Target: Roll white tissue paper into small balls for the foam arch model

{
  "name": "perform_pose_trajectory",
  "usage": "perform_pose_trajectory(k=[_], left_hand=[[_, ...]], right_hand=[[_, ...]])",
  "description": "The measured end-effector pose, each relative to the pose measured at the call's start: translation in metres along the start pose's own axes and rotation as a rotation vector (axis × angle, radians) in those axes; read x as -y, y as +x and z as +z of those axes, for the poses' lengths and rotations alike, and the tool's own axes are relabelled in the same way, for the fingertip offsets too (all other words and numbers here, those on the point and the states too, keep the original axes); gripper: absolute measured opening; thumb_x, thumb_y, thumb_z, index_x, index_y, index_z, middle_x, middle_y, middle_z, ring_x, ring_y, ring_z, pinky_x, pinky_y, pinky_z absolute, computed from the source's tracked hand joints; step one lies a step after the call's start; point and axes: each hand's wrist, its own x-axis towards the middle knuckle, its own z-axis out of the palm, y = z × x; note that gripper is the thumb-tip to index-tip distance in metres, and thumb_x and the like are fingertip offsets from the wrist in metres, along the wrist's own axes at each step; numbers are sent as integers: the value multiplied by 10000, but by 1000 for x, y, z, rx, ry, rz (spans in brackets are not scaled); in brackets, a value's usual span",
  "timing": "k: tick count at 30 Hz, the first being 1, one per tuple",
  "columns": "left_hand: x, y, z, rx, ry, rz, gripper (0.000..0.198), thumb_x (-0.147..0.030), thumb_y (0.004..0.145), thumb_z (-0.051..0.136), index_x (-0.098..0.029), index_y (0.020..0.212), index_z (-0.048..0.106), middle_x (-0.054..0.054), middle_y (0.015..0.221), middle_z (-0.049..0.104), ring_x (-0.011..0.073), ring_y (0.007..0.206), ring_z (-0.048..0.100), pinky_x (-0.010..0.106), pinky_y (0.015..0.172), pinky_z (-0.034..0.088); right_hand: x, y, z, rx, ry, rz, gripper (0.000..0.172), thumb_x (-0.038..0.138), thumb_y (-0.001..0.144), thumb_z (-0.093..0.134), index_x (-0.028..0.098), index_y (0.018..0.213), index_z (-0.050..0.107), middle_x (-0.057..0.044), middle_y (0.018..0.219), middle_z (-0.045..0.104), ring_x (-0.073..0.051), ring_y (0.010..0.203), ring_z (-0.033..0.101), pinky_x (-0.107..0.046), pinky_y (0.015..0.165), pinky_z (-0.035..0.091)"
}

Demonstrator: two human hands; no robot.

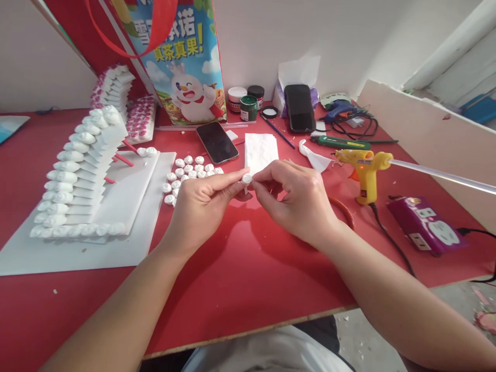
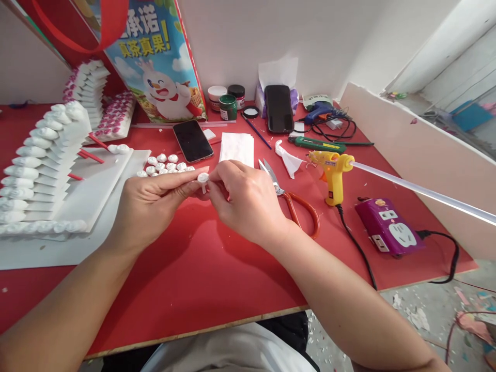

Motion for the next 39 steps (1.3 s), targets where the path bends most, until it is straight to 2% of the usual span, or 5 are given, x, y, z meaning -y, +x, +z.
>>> perform_pose_trajectory(k=[11, 18, 22, 32, 39], left_hand=[[11, 5, -4, 102, -106, -13, 186, -321, 883, 794, -256, 1057, 817, 42, 1022, 812, 215, 920, 758, 340, 859, 636], [8, 5, -5, 74, -89, 41, 175, -341, 957, 701, -252, 1099, 756, 49, 1033, 792, 205, 969, 738, 351, 948, 578], [7, 5, -6, 81, -15, 76, 187, -348, 980, 666, -266, 1125, 752, 45, 1057, 772, 208, 1000, 725, 345, 945, 562], [1, 5, -6, 106, 104, 186, 187, -298, 992, 644, -287, 1129, 771, 46, 1078, 756, 213, 1019, 699, 341, 920, 554], [4, 4, -5, 90, 86, 165, 209, -286, 980, 668, -271, 1155, 782, 49, 1126, 767, 213, 1054, 706, 332, 951, 549]], right_hand=[[1, 2, -6, 80, -58, -133, 123, 187, 950, 543, 193, 859, 625, -42, 836, 703, -141, 676, 594, -284, 607, 398], [-1, 14, -17, 151, 860, 583, 333, 537, 915, 694, 209, 944, 641, -45, 816, 760, -167, 591, 721, -245, 496, 509], [-4, 18, -16, 289, 1121, 710, 337, 452, 825, 819, 185, 881, 621, -82, 854, 801, -179, 582, 745, -224, 454, 523], [-3, 15, -14, 289, 1015, 627, 385, 410, 692, 934, 144, 857, 710, -48, 784, 790, -94, 494, 645, -214, 455, 516], [7, 14, -14, 185, 801, 609, 319, 381, 767, 886, 142, 815, 681, -37, 707, 760, -101, 433, 619, -225, 413, 496]])
